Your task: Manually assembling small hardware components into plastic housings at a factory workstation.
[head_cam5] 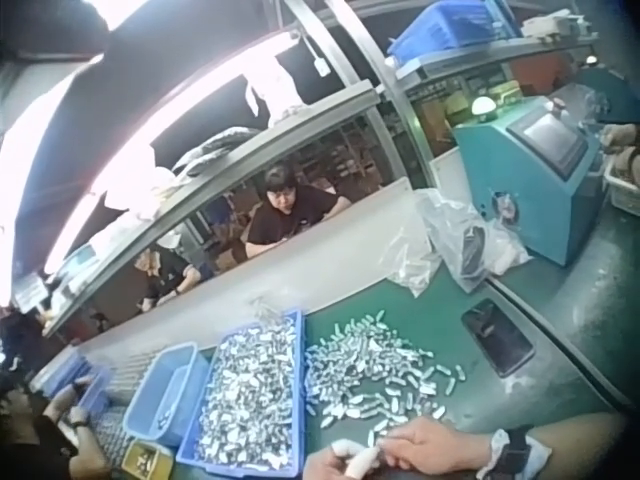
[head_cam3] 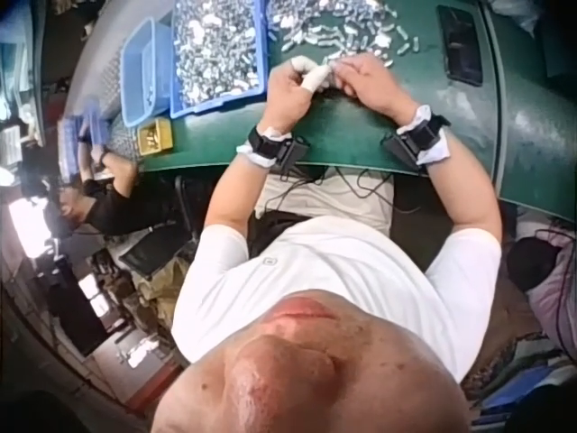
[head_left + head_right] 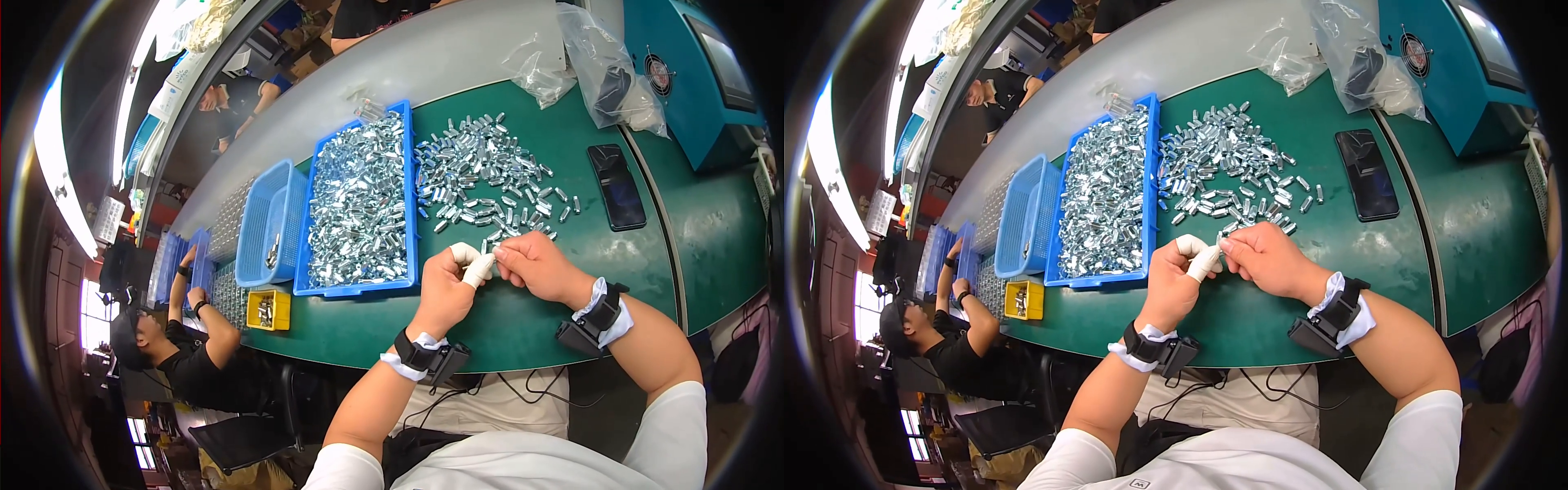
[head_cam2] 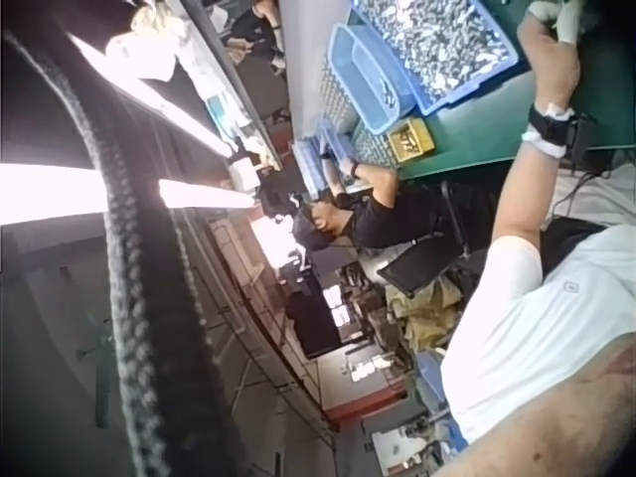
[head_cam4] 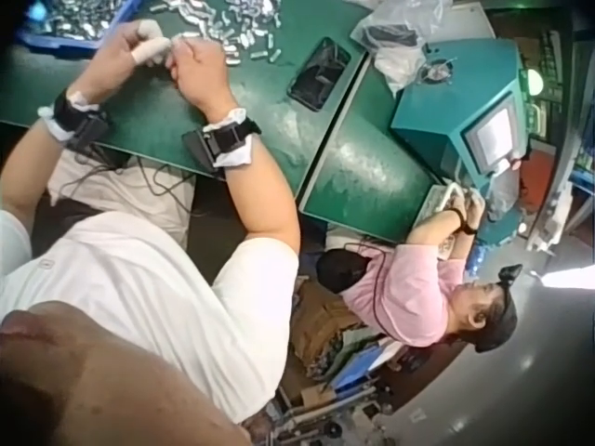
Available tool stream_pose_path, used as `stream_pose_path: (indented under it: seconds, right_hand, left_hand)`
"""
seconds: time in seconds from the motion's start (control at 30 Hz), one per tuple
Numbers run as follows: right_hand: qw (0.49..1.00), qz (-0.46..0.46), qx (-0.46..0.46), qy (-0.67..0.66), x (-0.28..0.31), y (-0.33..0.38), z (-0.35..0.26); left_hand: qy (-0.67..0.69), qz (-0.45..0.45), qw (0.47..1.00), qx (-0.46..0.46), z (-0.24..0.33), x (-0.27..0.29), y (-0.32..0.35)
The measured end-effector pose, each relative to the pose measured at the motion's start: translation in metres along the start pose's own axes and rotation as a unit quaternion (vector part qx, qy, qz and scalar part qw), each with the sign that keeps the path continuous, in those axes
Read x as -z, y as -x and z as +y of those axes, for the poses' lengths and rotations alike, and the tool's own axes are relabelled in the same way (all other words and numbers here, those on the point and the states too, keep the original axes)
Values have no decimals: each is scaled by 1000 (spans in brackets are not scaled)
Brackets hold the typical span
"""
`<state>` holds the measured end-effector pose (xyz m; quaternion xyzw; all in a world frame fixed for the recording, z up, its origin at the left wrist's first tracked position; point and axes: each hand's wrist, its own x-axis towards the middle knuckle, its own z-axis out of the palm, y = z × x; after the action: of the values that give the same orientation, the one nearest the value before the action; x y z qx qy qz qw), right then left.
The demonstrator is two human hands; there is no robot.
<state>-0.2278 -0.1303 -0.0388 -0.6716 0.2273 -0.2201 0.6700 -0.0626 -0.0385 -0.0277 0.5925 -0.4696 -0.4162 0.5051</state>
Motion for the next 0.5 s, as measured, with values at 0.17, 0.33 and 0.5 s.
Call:
stream_pose_path:
  seconds: [0.17, 0.33, 0.5]
  right_hand:
    - [999, 8, -9, -34, 0, -1, 1]
    - [1000, 16, -5, -4, -6, 1, -2]
    - [998, 59, 22, 8, 1, -1, -5]
  left_hand:
    - [-53, 30, 996, -67, -1, -3, -1]
    - [-242, 26, 965, -96, 19, 2, 8]
    - [-138, 121, 983, -24, 7, 32, 14]
